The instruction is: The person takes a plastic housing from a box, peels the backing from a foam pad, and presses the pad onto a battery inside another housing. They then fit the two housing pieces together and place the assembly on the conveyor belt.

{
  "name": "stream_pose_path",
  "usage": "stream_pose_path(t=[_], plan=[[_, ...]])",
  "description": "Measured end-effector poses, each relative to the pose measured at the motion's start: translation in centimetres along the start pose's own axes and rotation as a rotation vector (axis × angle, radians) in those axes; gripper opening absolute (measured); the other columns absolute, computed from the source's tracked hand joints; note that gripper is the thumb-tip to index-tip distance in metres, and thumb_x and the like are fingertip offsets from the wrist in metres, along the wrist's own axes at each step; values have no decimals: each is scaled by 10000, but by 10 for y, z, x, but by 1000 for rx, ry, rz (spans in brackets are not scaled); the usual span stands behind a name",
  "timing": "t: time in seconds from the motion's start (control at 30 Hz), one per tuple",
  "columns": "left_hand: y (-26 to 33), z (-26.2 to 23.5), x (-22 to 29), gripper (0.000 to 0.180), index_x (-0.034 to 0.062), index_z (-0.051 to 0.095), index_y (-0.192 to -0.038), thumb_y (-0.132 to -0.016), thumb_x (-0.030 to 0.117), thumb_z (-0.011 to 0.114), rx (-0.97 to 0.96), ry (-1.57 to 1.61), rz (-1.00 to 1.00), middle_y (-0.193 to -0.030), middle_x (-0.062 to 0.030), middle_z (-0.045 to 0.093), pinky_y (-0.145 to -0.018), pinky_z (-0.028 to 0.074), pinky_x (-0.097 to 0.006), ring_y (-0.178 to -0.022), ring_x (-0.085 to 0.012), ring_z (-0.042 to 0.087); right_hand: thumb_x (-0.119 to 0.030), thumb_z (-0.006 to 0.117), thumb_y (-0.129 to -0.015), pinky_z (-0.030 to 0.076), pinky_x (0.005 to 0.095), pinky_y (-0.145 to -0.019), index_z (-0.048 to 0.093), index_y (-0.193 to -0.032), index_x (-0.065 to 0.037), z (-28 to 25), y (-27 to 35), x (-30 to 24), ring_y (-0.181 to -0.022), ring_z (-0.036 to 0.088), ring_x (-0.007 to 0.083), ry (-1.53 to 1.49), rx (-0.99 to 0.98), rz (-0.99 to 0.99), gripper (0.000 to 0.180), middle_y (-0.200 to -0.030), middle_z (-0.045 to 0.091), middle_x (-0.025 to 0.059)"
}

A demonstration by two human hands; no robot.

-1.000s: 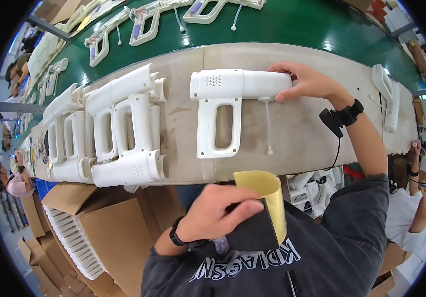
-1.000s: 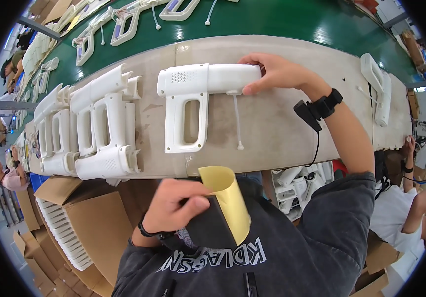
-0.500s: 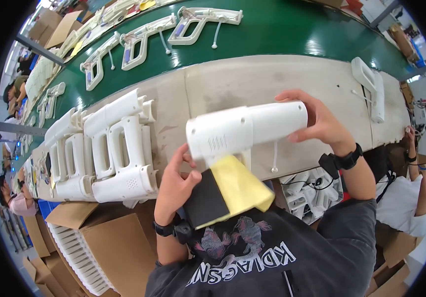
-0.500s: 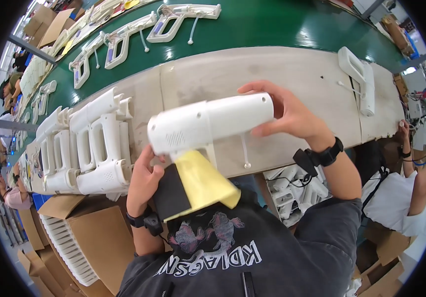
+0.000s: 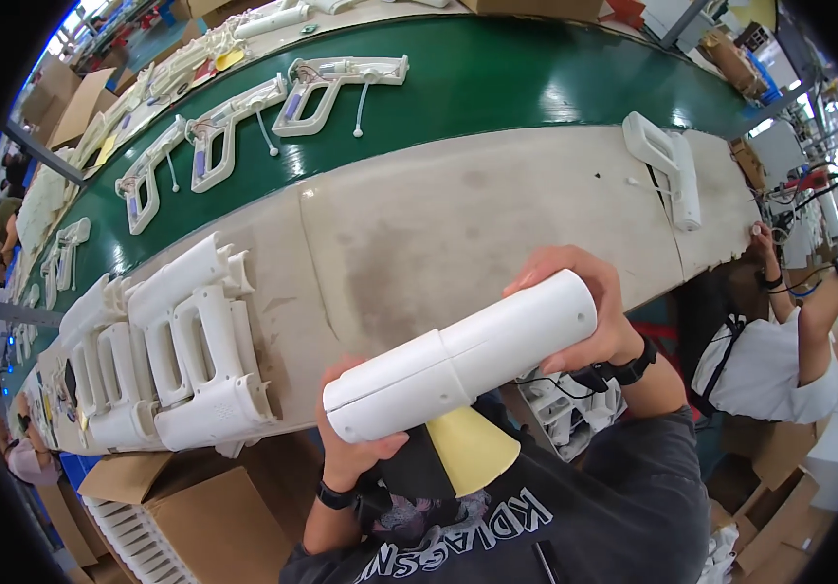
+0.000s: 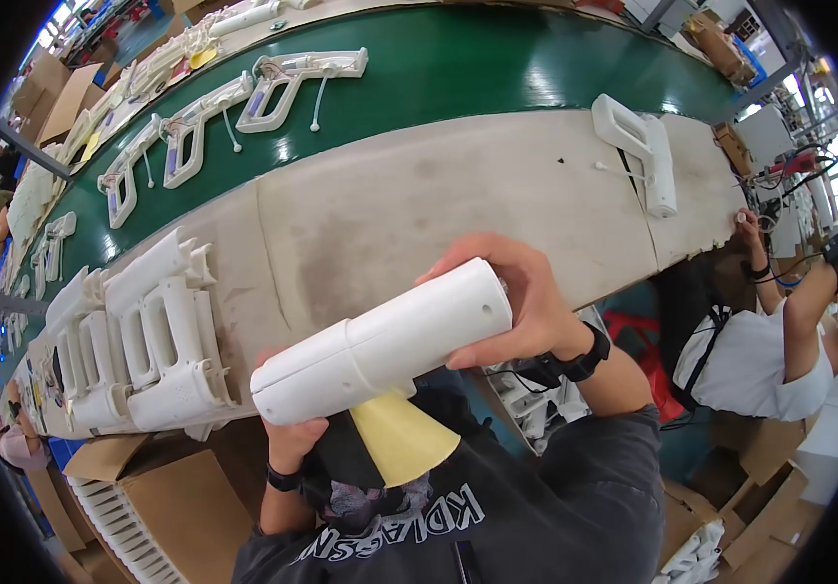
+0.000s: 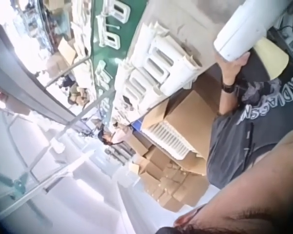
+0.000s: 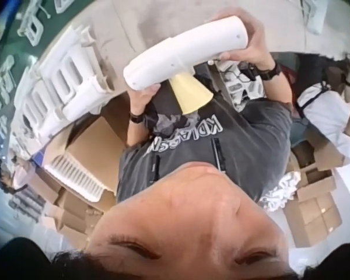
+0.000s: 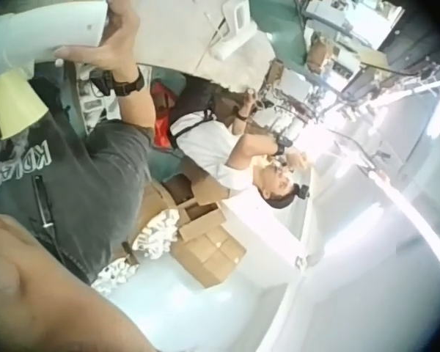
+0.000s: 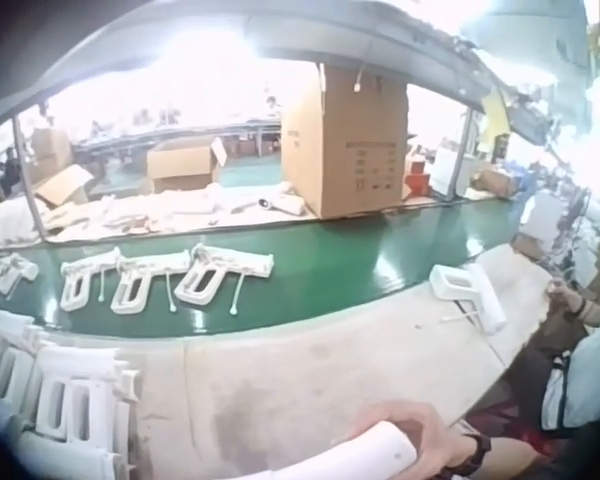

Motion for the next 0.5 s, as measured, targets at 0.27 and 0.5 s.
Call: stream_pose_path(t=[0.27,0.5], plan=[[-21,26,2,658,-8,450,-1393,-885,266,765,-120,104,-276,-906,-2,568,-696,442,-203,-809,-68,532,-245,759,-842,541,309,-821,630,-1168,-12,-48,27,39,-925,666,136,-129,518,331,421,-1049,688,63],[-22,22,-1,339,-3,566,-1298,-984,118,607,-120,66,-472,-741,66,428,-523,288,-178,-607,-12,375,-365,722,-905,507,233,-652,623,-1171,-86,-181,93,39,-844,643,125,-172,1120,358,398,-1006,675,-5]])
Point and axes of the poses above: each hand's wrist, its own y-axis away from the middle knuckle, its own z-axis out of the palm, x = y × z, the point moved 2 cm from there along -y, towards the middle knuckle
